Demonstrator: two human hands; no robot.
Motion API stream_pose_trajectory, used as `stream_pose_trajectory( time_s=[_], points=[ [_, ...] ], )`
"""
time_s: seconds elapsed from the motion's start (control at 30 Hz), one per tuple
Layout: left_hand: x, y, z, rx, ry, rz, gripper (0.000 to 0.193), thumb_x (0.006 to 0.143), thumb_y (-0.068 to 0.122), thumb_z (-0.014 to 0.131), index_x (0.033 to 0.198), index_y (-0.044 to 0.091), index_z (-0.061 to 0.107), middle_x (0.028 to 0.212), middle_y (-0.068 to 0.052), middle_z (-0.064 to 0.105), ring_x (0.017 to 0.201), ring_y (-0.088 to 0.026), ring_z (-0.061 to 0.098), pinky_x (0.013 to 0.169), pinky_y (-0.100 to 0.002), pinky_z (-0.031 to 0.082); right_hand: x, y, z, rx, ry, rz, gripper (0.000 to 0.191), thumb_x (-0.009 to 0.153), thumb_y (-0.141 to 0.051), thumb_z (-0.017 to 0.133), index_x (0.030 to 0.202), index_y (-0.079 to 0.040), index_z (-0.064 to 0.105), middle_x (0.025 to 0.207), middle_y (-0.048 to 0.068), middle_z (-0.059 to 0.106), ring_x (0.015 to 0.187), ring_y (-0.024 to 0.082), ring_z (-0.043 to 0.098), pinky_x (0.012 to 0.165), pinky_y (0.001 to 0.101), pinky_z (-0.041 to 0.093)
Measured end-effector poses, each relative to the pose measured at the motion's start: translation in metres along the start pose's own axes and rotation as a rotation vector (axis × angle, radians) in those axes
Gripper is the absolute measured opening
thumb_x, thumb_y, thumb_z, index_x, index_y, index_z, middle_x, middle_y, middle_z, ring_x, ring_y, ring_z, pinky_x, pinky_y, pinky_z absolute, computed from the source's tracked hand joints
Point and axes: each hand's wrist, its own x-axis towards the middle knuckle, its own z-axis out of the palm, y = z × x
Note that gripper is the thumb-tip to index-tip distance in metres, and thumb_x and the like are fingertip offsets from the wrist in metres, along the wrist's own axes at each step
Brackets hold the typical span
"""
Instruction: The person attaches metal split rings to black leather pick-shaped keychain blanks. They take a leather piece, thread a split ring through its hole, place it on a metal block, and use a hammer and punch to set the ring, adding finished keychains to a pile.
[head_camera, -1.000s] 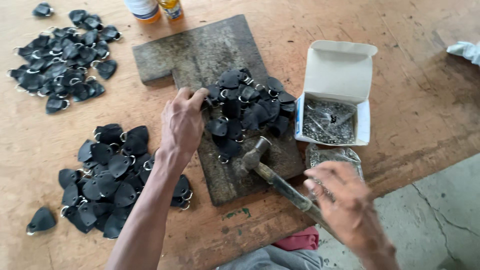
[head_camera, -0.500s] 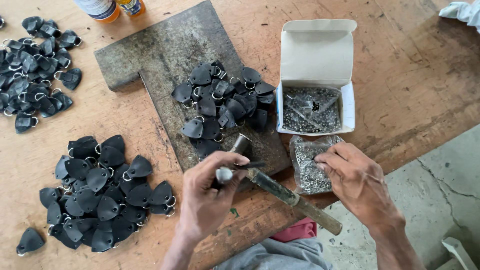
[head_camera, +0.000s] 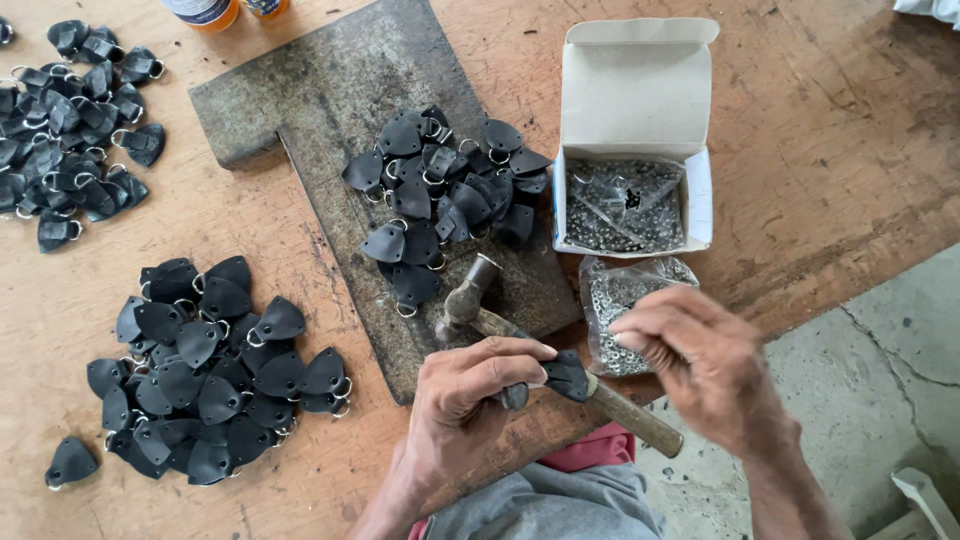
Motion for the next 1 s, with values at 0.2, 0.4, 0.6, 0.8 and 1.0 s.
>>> stream_pose_trajectory(
  time_s=[0.2,0.4,0.6,0.8,1.0],
  points=[
    [0.001,0.007,0.006,-0.043,0.008,-0.037,0.053,0.064,-0.023,0.054,0.101,0.01,0.073,0.11,-0.008,0.074,0.09,-0.018,0.077,0.069,-0.027,0.061,0.006,-0.025,0.008,0.109,-0.121,-0.13,0.014,0.087,-0.007,0.075,0.101,-0.005,0.073,0.091,0.003,0.068,0.079,0.014,0.068,0.063,0.0277,0.058],
    [-0.002,0.007,0.006,-0.063,0.059,-0.018,0.049,0.067,-0.02,0.06,0.104,0.009,0.071,0.105,-0.007,0.071,0.093,-0.018,0.075,0.076,-0.03,0.062,0.015,-0.036,0.009,0.072,-0.14,-0.217,0.027,0.08,-0.002,0.077,0.107,-0.005,0.07,0.096,0.003,0.067,0.085,0.018,0.066,0.07,0.0316,0.057],
    [0.003,0.007,0.012,0.065,0.167,-0.06,0.036,0.08,-0.013,0.072,0.109,0.007,0.068,0.106,-0.008,0.072,0.092,-0.02,0.076,0.074,-0.031,0.061,0.011,-0.043,0.003,0.024,-0.298,-0.098,0.042,0.08,0.004,0.069,0.121,0.004,0.071,0.1,0.008,0.065,0.082,0.02,0.064,0.068,0.0324,0.056],
    [0.01,0.002,0.013,0.168,0.159,-0.111,0.027,0.082,-0.006,0.074,0.107,0.004,0.071,0.098,-0.009,0.07,0.081,-0.02,0.072,0.066,-0.032,0.056,0.01,-0.029,0.005,0.011,-0.363,-0.016,0.035,0.084,-0.004,0.072,0.119,0.0,0.071,0.102,0.011,0.067,0.085,0.02,0.066,0.069,0.0305,0.06],
    [0.011,-0.012,0.014,0.106,0.203,-0.302,0.016,0.091,0.005,0.074,0.104,0.002,0.067,0.079,-0.005,0.064,0.071,-0.014,0.061,0.063,-0.029,0.049,0.05,0.041,-0.011,-0.495,-0.049,0.03,0.007,0.094,-0.006,0.075,0.099,-0.005,0.078,0.086,0.01,0.068,0.081,0.02,0.062,0.067,0.0332,0.053]
  ],
)
